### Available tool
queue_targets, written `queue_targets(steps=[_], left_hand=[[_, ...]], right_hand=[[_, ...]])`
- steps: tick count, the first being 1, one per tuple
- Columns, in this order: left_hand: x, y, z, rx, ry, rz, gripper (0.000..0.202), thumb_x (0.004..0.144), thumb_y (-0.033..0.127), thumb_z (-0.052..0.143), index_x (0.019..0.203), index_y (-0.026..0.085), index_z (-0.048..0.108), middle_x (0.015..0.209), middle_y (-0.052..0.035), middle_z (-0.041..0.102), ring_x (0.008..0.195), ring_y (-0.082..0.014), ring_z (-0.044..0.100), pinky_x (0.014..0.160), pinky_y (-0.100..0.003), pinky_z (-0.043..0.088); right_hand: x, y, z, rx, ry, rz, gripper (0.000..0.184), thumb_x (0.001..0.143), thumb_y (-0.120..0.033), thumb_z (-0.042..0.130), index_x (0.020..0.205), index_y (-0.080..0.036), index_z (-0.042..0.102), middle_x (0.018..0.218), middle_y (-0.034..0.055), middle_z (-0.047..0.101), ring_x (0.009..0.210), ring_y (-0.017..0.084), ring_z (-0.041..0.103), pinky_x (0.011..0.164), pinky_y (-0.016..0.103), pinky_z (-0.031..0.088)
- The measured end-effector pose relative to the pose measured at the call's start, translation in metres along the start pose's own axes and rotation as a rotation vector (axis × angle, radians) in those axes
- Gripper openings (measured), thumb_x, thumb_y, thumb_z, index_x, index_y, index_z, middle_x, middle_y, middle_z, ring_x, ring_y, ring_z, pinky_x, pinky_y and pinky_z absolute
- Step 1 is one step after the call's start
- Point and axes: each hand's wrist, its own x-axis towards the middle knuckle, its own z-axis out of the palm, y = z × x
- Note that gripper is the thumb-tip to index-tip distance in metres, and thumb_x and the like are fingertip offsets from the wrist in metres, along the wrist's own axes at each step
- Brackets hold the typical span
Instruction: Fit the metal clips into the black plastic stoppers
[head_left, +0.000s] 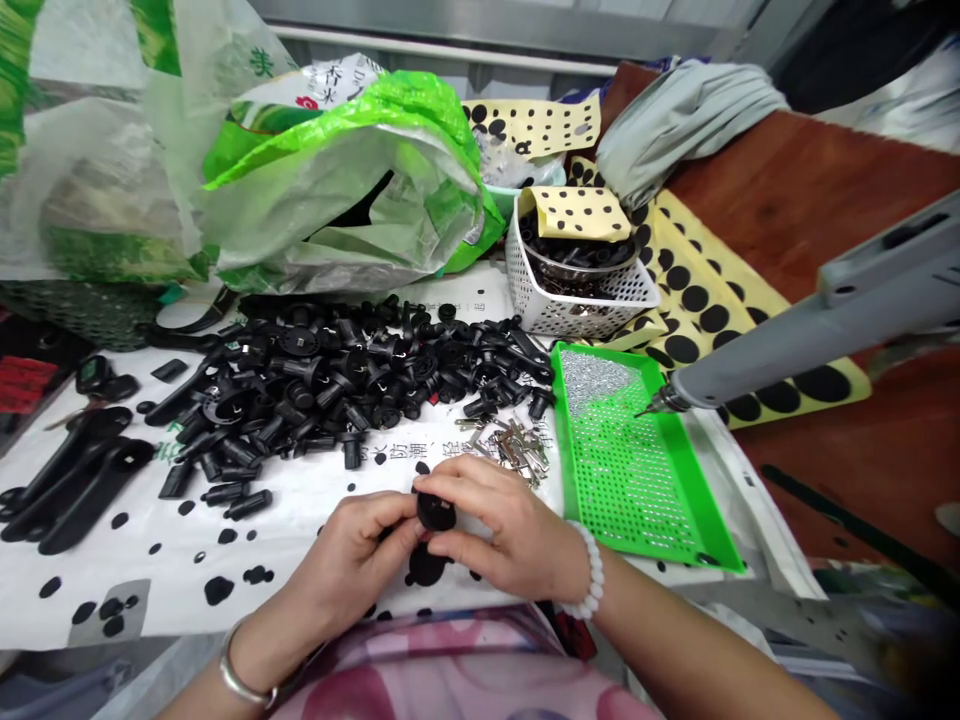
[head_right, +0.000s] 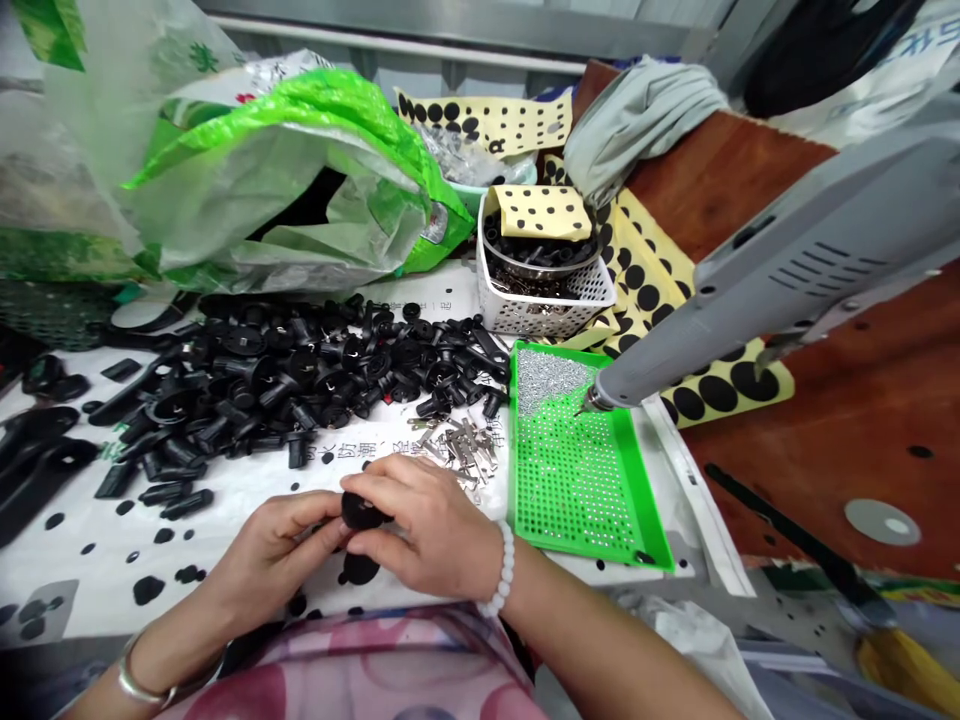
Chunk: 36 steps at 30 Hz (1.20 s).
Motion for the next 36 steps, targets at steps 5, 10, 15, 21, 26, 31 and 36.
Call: queue_targets(steps=[5, 10, 15, 21, 26, 31, 36], left_hand=[[-0.001, -0.001, 0.002, 0.039, 0.013, 0.033, 0.020, 0.087, 0.018, 0.048, 0.078, 0.018, 0.066, 0.063, 0.0014, 0.063, 0.057, -0.0109, 0.056, 0.054, -0.019, 0.045], [-0.004, -0.004, 0.005, 0.064, 0.078, 0.123, 0.020, 0.086, 0.016, 0.049, 0.086, 0.020, 0.068, 0.067, -0.0006, 0.066, 0.059, -0.0124, 0.060, 0.056, -0.021, 0.047], [-0.003, -0.008, 0.009, 0.035, 0.157, 0.198, 0.020, 0.086, 0.016, 0.049, 0.093, 0.023, 0.067, 0.068, -0.0006, 0.067, 0.062, -0.0131, 0.062, 0.056, -0.021, 0.048], [-0.002, -0.004, 0.008, 0.044, 0.203, 0.188, 0.021, 0.086, 0.020, 0.048, 0.086, 0.020, 0.069, 0.060, -0.0007, 0.064, 0.054, -0.0128, 0.060, 0.049, -0.020, 0.047], [0.000, -0.003, 0.009, 0.055, 0.317, 0.253, 0.020, 0.082, 0.014, 0.050, 0.084, 0.021, 0.069, 0.062, -0.0003, 0.067, 0.055, -0.0131, 0.062, 0.051, -0.020, 0.049], [-0.001, -0.006, 0.012, 0.098, 0.393, 0.297, 0.017, 0.077, 0.010, 0.054, 0.081, 0.021, 0.067, 0.067, 0.0003, 0.069, 0.055, -0.0125, 0.063, 0.053, -0.019, 0.049], [-0.004, -0.009, 0.007, 0.122, 0.392, 0.281, 0.013, 0.079, 0.014, 0.055, 0.081, 0.021, 0.065, 0.065, 0.0011, 0.067, 0.053, -0.0121, 0.061, 0.051, -0.019, 0.049]], right_hand=[[0.003, -0.003, -0.001, -0.027, 0.013, 0.007, 0.035, 0.082, -0.028, 0.059, 0.113, -0.012, 0.054, 0.096, 0.0112, 0.060, 0.087, 0.020, 0.056, 0.077, 0.035, 0.048], [0.002, -0.008, 0.002, -0.075, 0.011, 0.005, 0.037, 0.085, -0.036, 0.052, 0.115, -0.014, 0.055, 0.089, 0.0086, 0.058, 0.077, 0.018, 0.055, 0.069, 0.032, 0.048], [0.004, -0.015, 0.008, -0.122, 0.101, 0.078, 0.044, 0.083, -0.053, 0.052, 0.098, -0.013, 0.061, 0.072, 0.0041, 0.056, 0.062, 0.015, 0.051, 0.058, 0.027, 0.043], [0.009, -0.023, 0.006, -0.143, 0.157, 0.129, 0.046, 0.083, -0.057, 0.049, 0.091, -0.014, 0.062, 0.065, 0.0018, 0.053, 0.058, 0.014, 0.050, 0.054, 0.025, 0.041], [0.010, -0.026, 0.014, -0.196, 0.203, 0.156, 0.053, 0.082, -0.064, 0.043, 0.087, -0.014, 0.062, 0.066, 0.0045, 0.059, 0.060, 0.016, 0.054, 0.055, 0.026, 0.042], [0.013, -0.027, 0.027, -0.226, 0.266, 0.170, 0.058, 0.084, -0.066, 0.036, 0.085, -0.013, 0.061, 0.064, 0.0055, 0.060, 0.059, 0.016, 0.055, 0.054, 0.027, 0.041], [0.018, -0.027, 0.028, -0.237, 0.240, 0.114, 0.060, 0.086, -0.065, 0.032, 0.087, -0.012, 0.061, 0.064, 0.0062, 0.060, 0.058, 0.017, 0.055, 0.054, 0.028, 0.041]])
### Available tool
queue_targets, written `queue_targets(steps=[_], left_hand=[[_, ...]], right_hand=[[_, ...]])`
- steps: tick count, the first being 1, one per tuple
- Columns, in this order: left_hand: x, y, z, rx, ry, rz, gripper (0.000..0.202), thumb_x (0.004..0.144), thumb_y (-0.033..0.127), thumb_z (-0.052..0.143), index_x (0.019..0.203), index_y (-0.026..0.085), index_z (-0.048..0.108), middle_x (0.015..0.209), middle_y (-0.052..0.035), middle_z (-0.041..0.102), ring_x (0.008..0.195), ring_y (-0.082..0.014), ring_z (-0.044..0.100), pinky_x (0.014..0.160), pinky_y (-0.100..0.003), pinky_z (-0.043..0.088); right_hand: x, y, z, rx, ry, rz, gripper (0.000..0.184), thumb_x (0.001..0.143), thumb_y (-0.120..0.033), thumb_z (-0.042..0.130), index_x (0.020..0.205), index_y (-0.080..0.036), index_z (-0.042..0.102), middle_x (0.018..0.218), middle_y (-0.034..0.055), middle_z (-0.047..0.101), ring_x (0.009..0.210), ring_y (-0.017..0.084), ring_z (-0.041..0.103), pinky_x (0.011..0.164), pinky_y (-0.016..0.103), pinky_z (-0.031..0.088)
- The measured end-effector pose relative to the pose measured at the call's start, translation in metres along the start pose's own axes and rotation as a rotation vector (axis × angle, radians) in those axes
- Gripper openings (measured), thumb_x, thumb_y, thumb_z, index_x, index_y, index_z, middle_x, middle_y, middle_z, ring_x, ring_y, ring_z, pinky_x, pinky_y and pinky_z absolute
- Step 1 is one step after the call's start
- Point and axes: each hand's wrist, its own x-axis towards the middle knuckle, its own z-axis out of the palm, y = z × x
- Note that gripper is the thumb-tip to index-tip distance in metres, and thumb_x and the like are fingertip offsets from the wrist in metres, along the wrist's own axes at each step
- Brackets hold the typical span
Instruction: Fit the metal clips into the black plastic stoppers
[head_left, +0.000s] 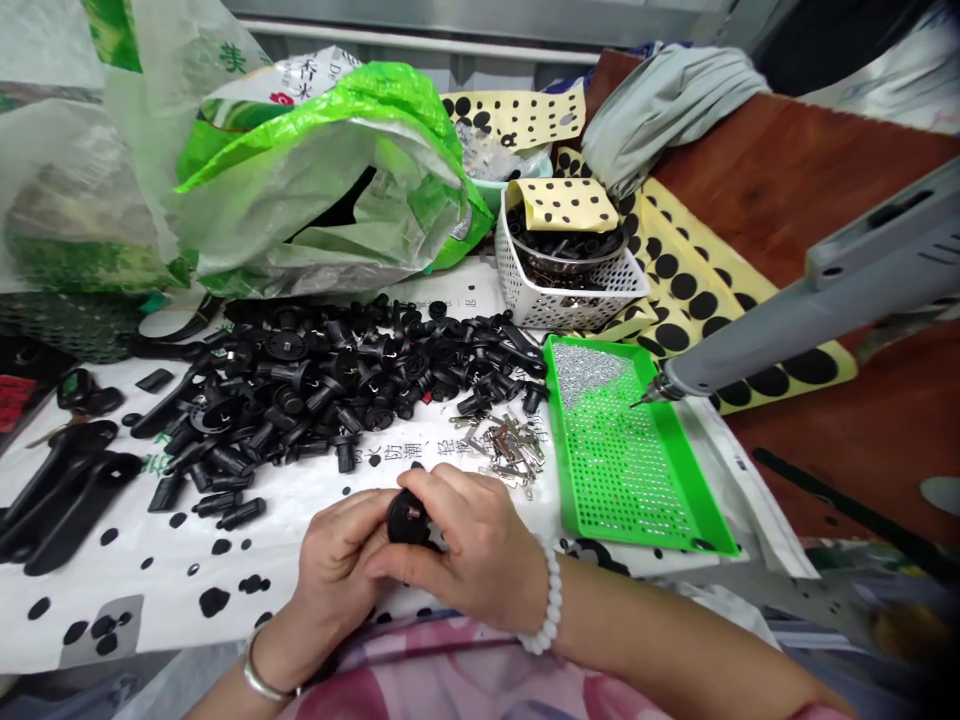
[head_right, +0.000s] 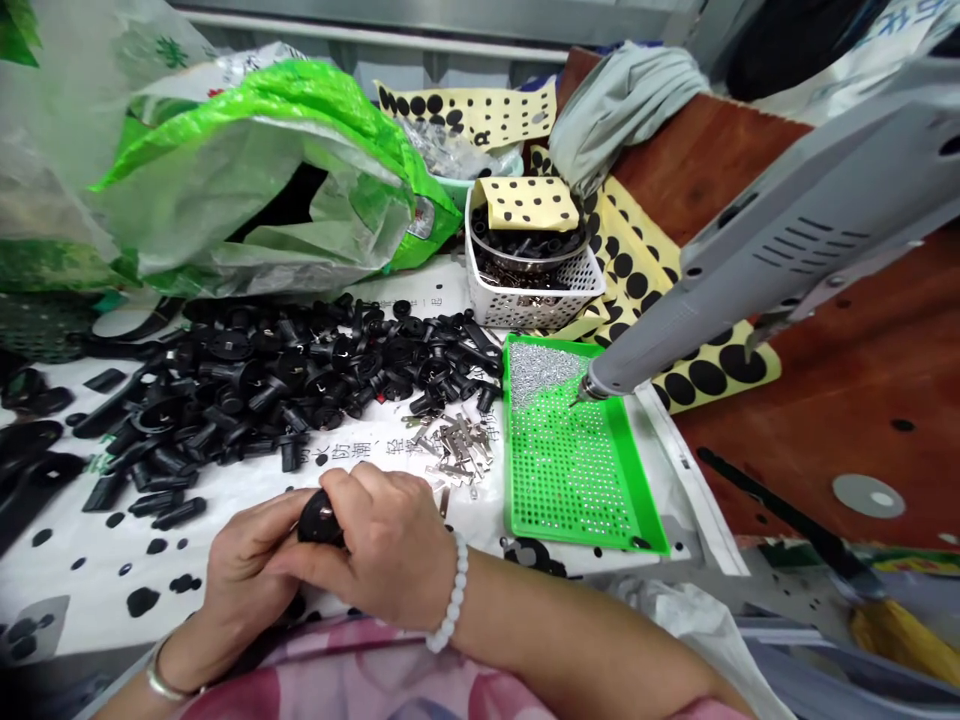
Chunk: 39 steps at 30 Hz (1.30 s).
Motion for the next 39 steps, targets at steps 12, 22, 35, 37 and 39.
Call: queue_targets(steps=[12, 22, 35, 37, 39], left_hand=[[-0.003, -0.004, -0.009, 0.015, 0.021, 0.048, 0.014, 0.083, 0.014, 0.053, 0.083, 0.021, 0.065, 0.073, -0.0017, 0.066, 0.065, -0.0140, 0.062, 0.060, -0.022, 0.051], [-0.004, -0.001, -0.013, 0.028, 0.016, 0.106, 0.013, 0.081, 0.012, 0.054, 0.084, 0.019, 0.065, 0.074, -0.0029, 0.068, 0.061, -0.0135, 0.062, 0.054, -0.021, 0.050], [0.000, 0.004, -0.005, 0.032, -0.083, 0.088, 0.018, 0.081, 0.007, 0.050, 0.088, 0.020, 0.060, 0.067, 0.0010, 0.062, 0.059, -0.0108, 0.058, 0.056, -0.019, 0.046], [0.001, 0.004, -0.004, 0.004, -0.105, 0.064, 0.019, 0.082, 0.007, 0.049, 0.089, 0.020, 0.060, 0.072, -0.0002, 0.063, 0.062, -0.0107, 0.058, 0.058, -0.019, 0.046], [0.001, 0.004, -0.003, -0.026, -0.125, 0.040, 0.019, 0.083, 0.007, 0.047, 0.089, 0.019, 0.060, 0.074, -0.0014, 0.063, 0.065, -0.0112, 0.058, 0.060, -0.020, 0.046]], right_hand=[[0.001, 0.001, -0.013, 0.086, -0.058, -0.193, 0.050, 0.093, -0.048, 0.034, 0.113, -0.007, 0.053, 0.078, 0.0089, 0.061, 0.068, 0.019, 0.054, 0.062, 0.031, 0.044], [0.000, 0.001, -0.014, 0.050, -0.002, -0.256, 0.049, 0.093, -0.049, 0.035, 0.108, -0.008, 0.058, 0.069, 0.0050, 0.059, 0.060, 0.016, 0.052, 0.056, 0.029, 0.040], [-0.007, 0.015, -0.018, 0.080, -0.076, -0.167, 0.057, 0.087, -0.058, 0.040, 0.116, -0.011, 0.054, 0.081, 0.0084, 0.062, 0.073, 0.019, 0.056, 0.068, 0.033, 0.044], [-0.008, 0.015, -0.021, 0.118, -0.029, -0.135, 0.057, 0.083, -0.056, 0.051, 0.119, -0.012, 0.051, 0.089, 0.0095, 0.061, 0.079, 0.021, 0.057, 0.072, 0.034, 0.046], [-0.010, 0.014, -0.023, 0.195, 0.003, -0.095, 0.045, 0.083, -0.044, 0.058, 0.116, -0.014, 0.050, 0.097, 0.0101, 0.059, 0.087, 0.021, 0.056, 0.075, 0.033, 0.047]])
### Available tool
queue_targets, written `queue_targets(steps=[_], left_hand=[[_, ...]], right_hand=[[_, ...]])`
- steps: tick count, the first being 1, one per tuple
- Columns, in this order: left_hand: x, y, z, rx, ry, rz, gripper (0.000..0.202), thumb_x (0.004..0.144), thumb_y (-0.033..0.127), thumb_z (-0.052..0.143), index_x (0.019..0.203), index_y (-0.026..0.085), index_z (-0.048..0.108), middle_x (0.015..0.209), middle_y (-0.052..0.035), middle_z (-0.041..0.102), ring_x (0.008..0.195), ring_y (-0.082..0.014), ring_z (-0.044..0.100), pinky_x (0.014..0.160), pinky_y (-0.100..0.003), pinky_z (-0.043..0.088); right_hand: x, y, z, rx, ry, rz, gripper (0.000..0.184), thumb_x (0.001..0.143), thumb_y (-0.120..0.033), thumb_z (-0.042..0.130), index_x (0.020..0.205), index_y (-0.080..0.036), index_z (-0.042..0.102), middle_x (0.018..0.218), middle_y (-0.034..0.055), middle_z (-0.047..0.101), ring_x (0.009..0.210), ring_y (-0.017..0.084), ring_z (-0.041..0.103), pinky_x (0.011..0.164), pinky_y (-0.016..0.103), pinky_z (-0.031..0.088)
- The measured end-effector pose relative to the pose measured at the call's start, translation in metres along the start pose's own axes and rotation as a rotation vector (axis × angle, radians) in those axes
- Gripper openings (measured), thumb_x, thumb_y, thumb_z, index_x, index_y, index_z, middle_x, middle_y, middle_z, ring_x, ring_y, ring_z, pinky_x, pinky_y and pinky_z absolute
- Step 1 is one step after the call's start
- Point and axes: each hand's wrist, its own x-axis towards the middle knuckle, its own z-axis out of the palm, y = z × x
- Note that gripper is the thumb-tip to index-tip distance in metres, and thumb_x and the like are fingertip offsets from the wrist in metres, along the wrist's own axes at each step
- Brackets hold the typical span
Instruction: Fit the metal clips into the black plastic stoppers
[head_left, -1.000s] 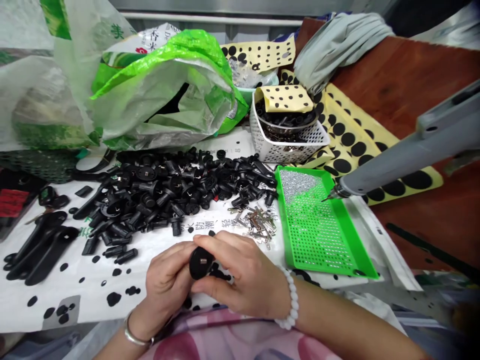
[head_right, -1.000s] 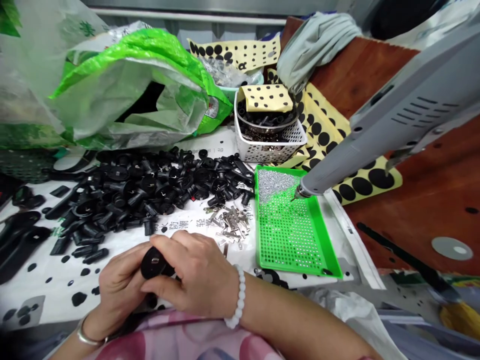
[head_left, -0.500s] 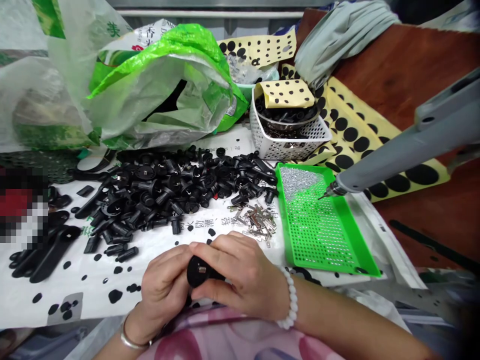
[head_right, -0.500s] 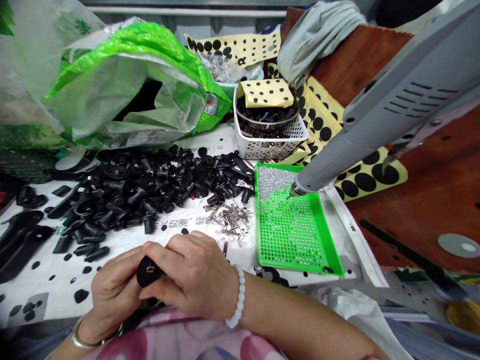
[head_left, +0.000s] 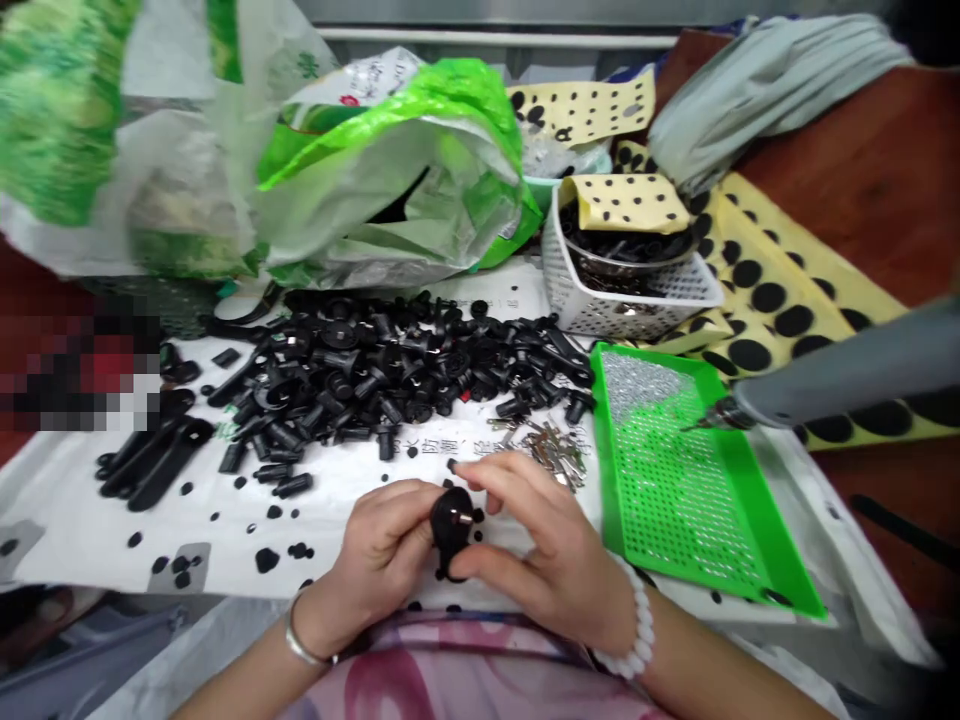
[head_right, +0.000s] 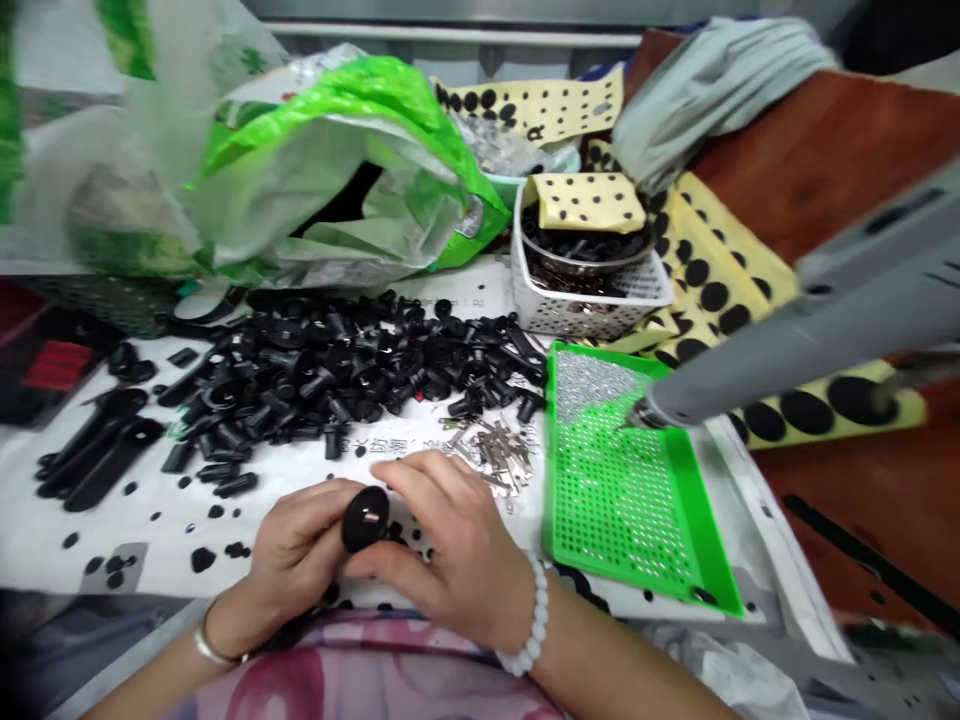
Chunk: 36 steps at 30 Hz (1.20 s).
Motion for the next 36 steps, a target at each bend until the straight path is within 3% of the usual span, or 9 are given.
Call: queue_targets(steps=[3, 8, 12, 16, 21, 24, 28, 32, 36], left_hand=[[0.001, 0.001, 0.001, -0.017, -0.051, -0.046, 0.019, 0.085, 0.008, 0.044, 0.084, 0.017, 0.061, 0.068, -0.0026, 0.062, 0.062, -0.0121, 0.056, 0.059, -0.022, 0.045], [-0.001, 0.003, -0.003, 0.048, -0.131, -0.074, 0.022, 0.086, 0.009, 0.043, 0.092, 0.015, 0.063, 0.080, -0.0064, 0.066, 0.073, -0.0144, 0.060, 0.067, -0.024, 0.048], [-0.019, -0.003, -0.024, 0.284, 0.029, -0.061, 0.031, 0.085, 0.014, 0.052, 0.116, 0.016, 0.054, 0.101, -0.0090, 0.064, 0.095, -0.0180, 0.058, 0.084, -0.030, 0.047], [-0.046, -0.026, -0.062, 0.754, 0.241, -0.166, 0.030, 0.083, 0.020, 0.057, 0.112, 0.015, 0.057, 0.104, -0.0138, 0.059, 0.097, -0.0258, 0.054, 0.086, -0.043, 0.044], [-0.067, -0.052, -0.090, 1.065, 0.208, -0.199, 0.019, 0.080, 0.025, 0.059, 0.097, 0.019, 0.065, 0.110, -0.0152, 0.055, 0.100, -0.0320, 0.052, 0.086, -0.054, 0.041], [-0.067, -0.049, -0.088, 0.955, 0.272, -0.144, 0.019, 0.078, 0.020, 0.062, 0.097, 0.021, 0.063, 0.112, -0.0135, 0.054, 0.103, -0.0301, 0.051, 0.089, -0.053, 0.041], [-0.056, -0.033, -0.070, 0.540, 0.389, -0.195, 0.024, 0.082, 0.015, 0.057, 0.105, 0.020, 0.056, 0.106, -0.0092, 0.059, 0.098, -0.0226, 0.057, 0.087, -0.040, 0.047], [-0.037, -0.021, -0.046, 0.168, 0.327, -0.307, 0.022, 0.084, 0.017, 0.054, 0.106, 0.019, 0.052, 0.094, -0.0052, 0.062, 0.084, -0.0163, 0.061, 0.074, -0.029, 0.052], [-0.018, -0.017, -0.031, 0.084, 0.245, -0.310, 0.019, 0.082, 0.017, 0.056, 0.101, 0.019, 0.054, 0.088, -0.0037, 0.059, 0.074, -0.0140, 0.058, 0.066, -0.027, 0.050]], right_hand=[[-0.003, 0.001, 0.000, 0.109, -0.038, 0.038, 0.013, 0.088, -0.019, 0.052, 0.100, -0.019, 0.056, 0.098, 0.0073, 0.057, 0.094, 0.018, 0.056, 0.079, 0.029, 0.047], [-0.004, 0.007, 0.006, 0.197, -0.138, 0.176, 0.012, 0.085, -0.016, 0.056, 0.094, -0.023, 0.058, 0.102, 0.0042, 0.059, 0.097, 0.016, 0.058, 0.081, 0.024, 0.049], [-0.004, 0.012, 0.010, 0.270, -0.038, 0.251, 0.010, 0.084, -0.017, 0.059, 0.090, -0.025, 0.061, 0.099, 0.0021, 0.063, 0.097, 0.015, 0.060, 0.083, 0.024, 0.049], [-0.003, 0.016, 0.012, 0.274, 0.054, 0.298, 0.009, 0.082, -0.018, 0.061, 0.088, -0.024, 0.063, 0.100, 0.0035, 0.064, 0.096, 0.017, 0.061, 0.083, 0.026, 0.050], [-0.001, 0.016, 0.017, 0.262, 0.066, 0.278, 0.005, 0.082, -0.020, 0.060, 0.085, -0.022, 0.064, 0.097, 0.0063, 0.065, 0.093, 0.020, 0.062, 0.080, 0.031, 0.052], [-0.001, 0.015, 0.020, 0.259, 0.069, 0.259, 0.005, 0.082, -0.020, 0.060, 0.086, -0.022, 0.064, 0.096, 0.0071, 0.065, 0.091, 0.021, 0.063, 0.079, 0.033, 0.053], [0.000, 0.013, 0.021, 0.289, 0.078, 0.268, 0.006, 0.082, -0.020, 0.060, 0.086, -0.022, 0.064, 0.097, 0.0076, 0.065, 0.092, 0.022, 0.063, 0.079, 0.035, 0.053], [0.002, 0.007, 0.020, 0.340, 0.123, 0.266, 0.008, 0.082, -0.017, 0.060, 0.088, -0.022, 0.064, 0.097, 0.0070, 0.065, 0.093, 0.020, 0.062, 0.081, 0.034, 0.052], [0.002, 0.003, 0.018, 0.410, 0.146, 0.268, 0.012, 0.083, -0.015, 0.059, 0.091, -0.022, 0.063, 0.098, 0.0062, 0.064, 0.095, 0.019, 0.060, 0.083, 0.035, 0.051]])
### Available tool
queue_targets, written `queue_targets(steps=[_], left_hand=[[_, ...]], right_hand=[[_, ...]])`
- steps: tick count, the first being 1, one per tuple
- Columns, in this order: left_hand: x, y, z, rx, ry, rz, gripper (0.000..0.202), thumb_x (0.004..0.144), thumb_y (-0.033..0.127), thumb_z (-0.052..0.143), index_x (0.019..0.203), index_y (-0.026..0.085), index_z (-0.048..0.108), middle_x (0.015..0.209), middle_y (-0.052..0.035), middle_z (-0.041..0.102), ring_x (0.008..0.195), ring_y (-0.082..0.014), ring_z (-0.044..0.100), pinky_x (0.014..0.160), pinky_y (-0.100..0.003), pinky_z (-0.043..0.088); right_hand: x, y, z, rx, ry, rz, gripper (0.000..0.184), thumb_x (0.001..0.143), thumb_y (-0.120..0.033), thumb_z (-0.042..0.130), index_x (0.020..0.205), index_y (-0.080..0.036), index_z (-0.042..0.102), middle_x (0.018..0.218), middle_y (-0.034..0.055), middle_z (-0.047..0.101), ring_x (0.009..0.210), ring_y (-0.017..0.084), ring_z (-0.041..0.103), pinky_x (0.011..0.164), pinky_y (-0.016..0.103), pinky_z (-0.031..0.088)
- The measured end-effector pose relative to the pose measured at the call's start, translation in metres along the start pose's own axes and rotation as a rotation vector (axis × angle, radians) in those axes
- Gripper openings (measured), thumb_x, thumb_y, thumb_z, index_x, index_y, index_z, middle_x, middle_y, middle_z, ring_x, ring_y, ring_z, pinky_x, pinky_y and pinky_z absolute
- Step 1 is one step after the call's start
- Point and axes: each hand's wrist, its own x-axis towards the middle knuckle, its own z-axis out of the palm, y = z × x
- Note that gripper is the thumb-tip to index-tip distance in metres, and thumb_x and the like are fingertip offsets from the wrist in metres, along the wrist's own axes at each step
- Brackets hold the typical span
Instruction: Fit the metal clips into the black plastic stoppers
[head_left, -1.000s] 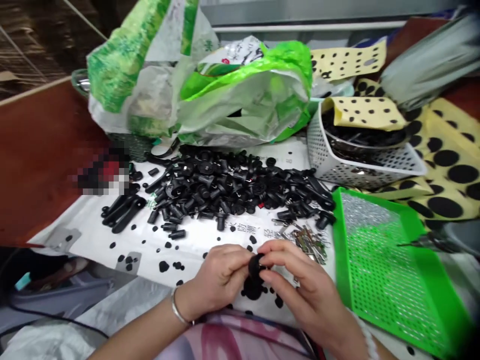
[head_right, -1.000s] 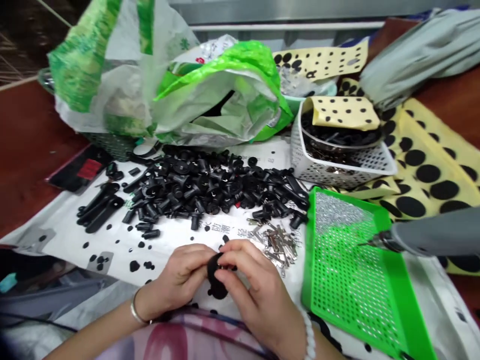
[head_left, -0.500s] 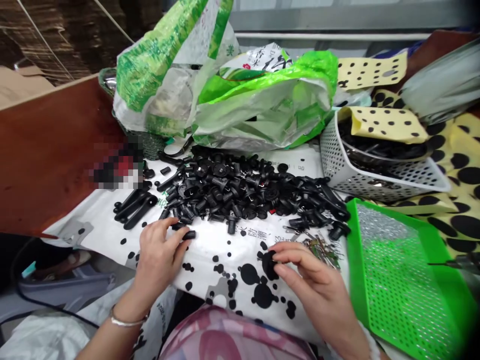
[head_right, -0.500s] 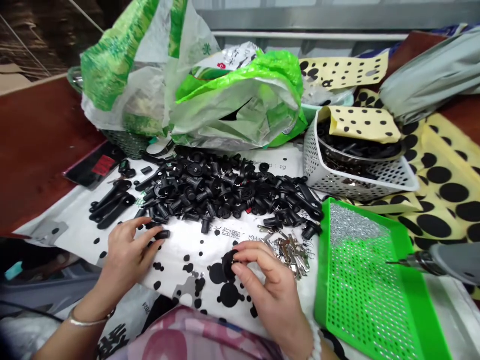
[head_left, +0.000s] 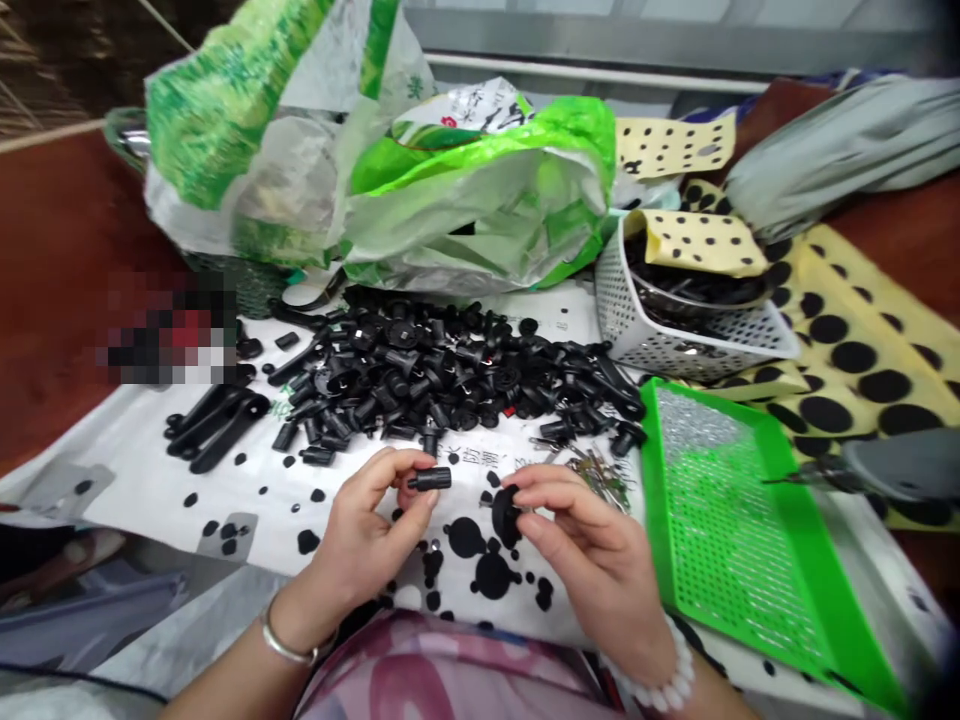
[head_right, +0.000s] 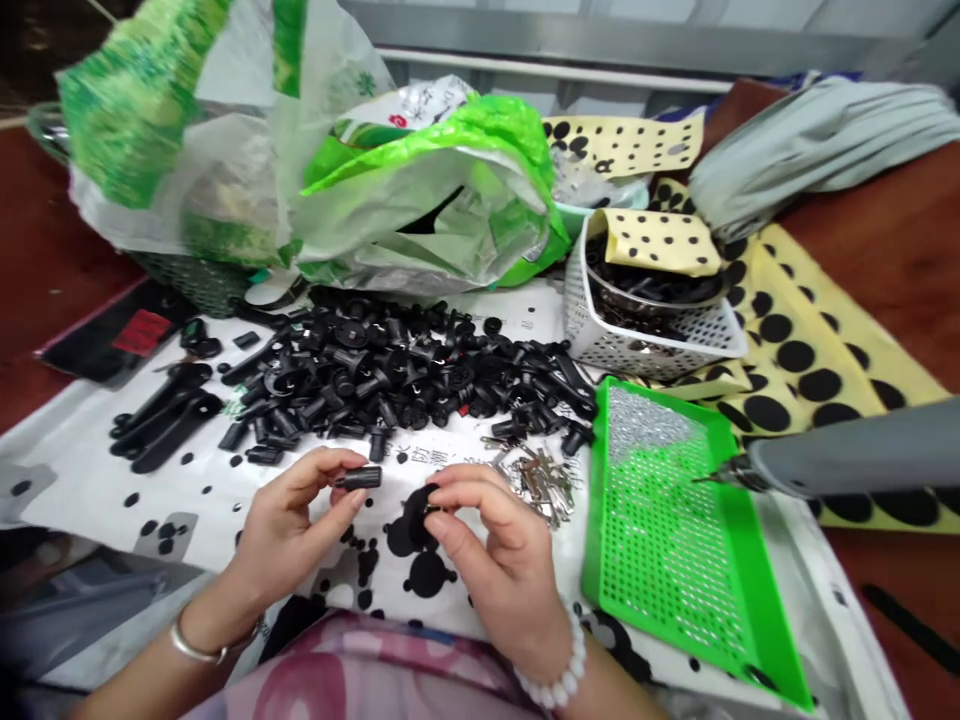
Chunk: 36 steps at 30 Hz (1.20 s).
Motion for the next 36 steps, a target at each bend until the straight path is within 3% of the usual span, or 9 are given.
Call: queue_targets(steps=[6, 10, 13, 15, 19, 28, 31, 36], left_hand=[[0.006, 0.000, 0.012, 0.164, -0.103, 0.124, 0.020, 0.083, 0.019, 0.055, 0.102, 0.019, 0.053, 0.101, -0.0065, 0.059, 0.092, -0.0181, 0.059, 0.080, -0.031, 0.049], [0.003, 0.001, 0.015, 0.220, -0.146, 0.079, 0.020, 0.083, 0.020, 0.054, 0.102, 0.021, 0.049, 0.085, -0.0017, 0.060, 0.071, -0.0143, 0.060, 0.064, -0.026, 0.050], [0.004, 0.005, 0.014, 0.251, -0.154, 0.132, 0.020, 0.082, 0.016, 0.052, 0.101, 0.020, 0.051, 0.075, 0.0006, 0.054, 0.064, -0.0127, 0.055, 0.059, -0.024, 0.047], [0.006, 0.007, 0.013, 0.267, -0.177, 0.188, 0.020, 0.082, 0.014, 0.051, 0.101, 0.020, 0.052, 0.080, -0.0015, 0.054, 0.070, -0.0140, 0.057, 0.062, -0.025, 0.048], [0.007, 0.008, 0.013, 0.248, -0.244, 0.254, 0.023, 0.084, 0.012, 0.048, 0.105, 0.020, 0.050, 0.108, -0.0082, 0.057, 0.099, -0.0187, 0.057, 0.083, -0.030, 0.047], [0.006, 0.017, 0.007, -0.037, -0.393, 0.173, 0.033, 0.082, 0.005, 0.049, 0.108, 0.024, 0.055, 0.096, -0.0039, 0.059, 0.089, -0.0152, 0.058, 0.075, -0.026, 0.049], [0.006, 0.020, 0.003, -0.183, -0.414, 0.092, 0.034, 0.081, 0.008, 0.054, 0.109, 0.025, 0.059, 0.095, -0.0044, 0.061, 0.086, -0.0161, 0.060, 0.071, -0.026, 0.051], [0.005, 0.021, 0.002, -0.507, -0.356, -0.189, 0.029, 0.078, 0.014, 0.062, 0.106, 0.022, 0.060, 0.095, -0.0059, 0.065, 0.081, -0.0170, 0.062, 0.070, -0.027, 0.054]], right_hand=[[-0.001, 0.001, 0.000, 0.044, 0.020, 0.007, 0.011, 0.082, -0.015, 0.060, 0.089, -0.021, 0.064, 0.096, 0.0065, 0.064, 0.094, 0.020, 0.061, 0.083, 0.037, 0.050], [0.000, 0.004, 0.001, 0.061, 0.025, 0.015, 0.011, 0.081, -0.015, 0.060, 0.089, -0.021, 0.065, 0.096, 0.0070, 0.064, 0.093, 0.020, 0.061, 0.082, 0.037, 0.051], [0.001, 0.005, 0.002, 0.068, 0.028, 0.008, 0.011, 0.081, -0.015, 0.060, 0.089, -0.021, 0.065, 0.096, 0.0071, 0.064, 0.093, 0.020, 0.061, 0.082, 0.036, 0.051], [0.001, 0.005, 0.003, 0.072, 0.027, -0.003, 0.011, 0.081, -0.015, 0.061, 0.089, -0.021, 0.065, 0.095, 0.0071, 0.064, 0.093, 0.020, 0.061, 0.082, 0.037, 0.051], [0.002, 0.003, 0.001, 0.072, 0.005, -0.071, 0.015, 0.081, -0.013, 0.061, 0.092, -0.022, 0.065, 0.097, 0.0068, 0.065, 0.093, 0.019, 0.062, 0.080, 0.036, 0.053], [0.003, -0.001, -0.004, -0.260, -0.173, -0.383, 0.019, 0.082, -0.010, 0.058, 0.099, -0.016, 0.063, 0.101, 0.0115, 0.065, 0.092, 0.018, 0.063, 0.078, 0.032, 0.054], [0.006, -0.001, -0.004, -0.214, -0.191, -0.346, 0.016, 0.084, -0.013, 0.057, 0.098, -0.018, 0.063, 0.099, 0.0102, 0.065, 0.091, 0.018, 0.063, 0.077, 0.031, 0.055], [0.010, -0.001, -0.006, -0.103, -0.154, -0.226, 0.017, 0.085, -0.021, 0.058, 0.102, -0.021, 0.061, 0.097, 0.0081, 0.065, 0.087, 0.018, 0.063, 0.075, 0.034, 0.055]])
